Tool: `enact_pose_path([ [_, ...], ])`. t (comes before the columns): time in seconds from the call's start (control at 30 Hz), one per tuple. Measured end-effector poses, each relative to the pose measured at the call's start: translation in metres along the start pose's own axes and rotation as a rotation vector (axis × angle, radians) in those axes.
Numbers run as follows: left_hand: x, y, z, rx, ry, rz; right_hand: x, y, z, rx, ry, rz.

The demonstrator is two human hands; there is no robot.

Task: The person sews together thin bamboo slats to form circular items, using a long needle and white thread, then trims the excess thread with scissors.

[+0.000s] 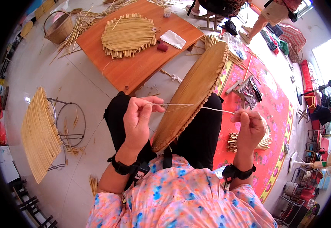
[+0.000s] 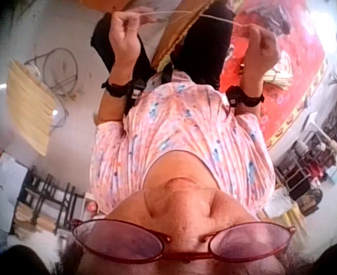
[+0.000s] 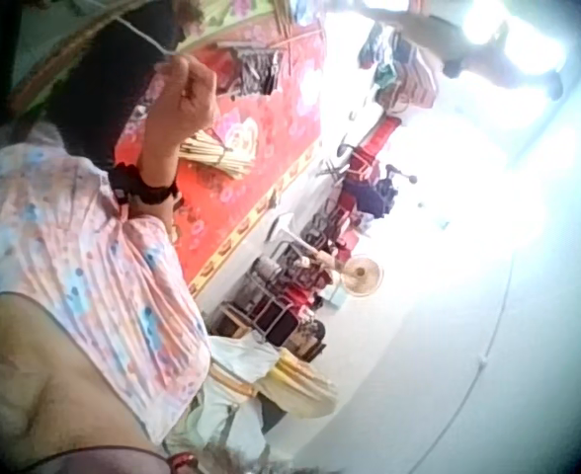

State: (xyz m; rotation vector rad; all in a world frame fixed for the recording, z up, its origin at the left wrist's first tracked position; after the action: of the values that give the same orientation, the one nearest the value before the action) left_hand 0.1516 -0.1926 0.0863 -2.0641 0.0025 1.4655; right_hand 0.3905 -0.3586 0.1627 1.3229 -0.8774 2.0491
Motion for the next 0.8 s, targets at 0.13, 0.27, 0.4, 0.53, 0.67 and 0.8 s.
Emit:
enact_pose_path([
  [0.13,-0.02,-0.005,0.001,0.101,0.195,-0.022,0.001,0.0,-0.016,0.077,-0.119,0.044],
  [0.27,-0.022,-0.004,0.006,0.121,0.396,0.004,0.01,0.002,-0.036,0.086,-0.166,0.041],
  [0.4,-0.023,-0.01,0.023,0.022,0.382,-0.019,0.019,0.002,-0.061,0.172,-0.085,0.106],
  [0.53,-0.013,-0.007,0.052,-0.143,0.345,0.08,0.03,-0.001,-0.083,0.203,-0.049,0.146],
  [0.67,0.009,-0.001,0.09,-0.339,0.428,0.149,0.03,-0.012,-0.11,0.221,-0.015,0.165],
  [0.8,0.029,0.012,0.149,-0.509,0.519,0.139,0.016,-0.013,-0.131,0.259,0.084,0.184],
])
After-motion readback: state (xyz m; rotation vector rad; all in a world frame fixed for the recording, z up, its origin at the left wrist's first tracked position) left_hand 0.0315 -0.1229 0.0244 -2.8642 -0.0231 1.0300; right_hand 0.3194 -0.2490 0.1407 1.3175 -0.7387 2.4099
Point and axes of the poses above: each hand's wrist, its own y-axis away from the middle knuckle, its own z-axis out of the back of the hand, x = y × z, the point moved 6 cm from there along -y, towards the middle knuckle, and after that the axes turned 11 degrees about -z, right-handed, at the moved point
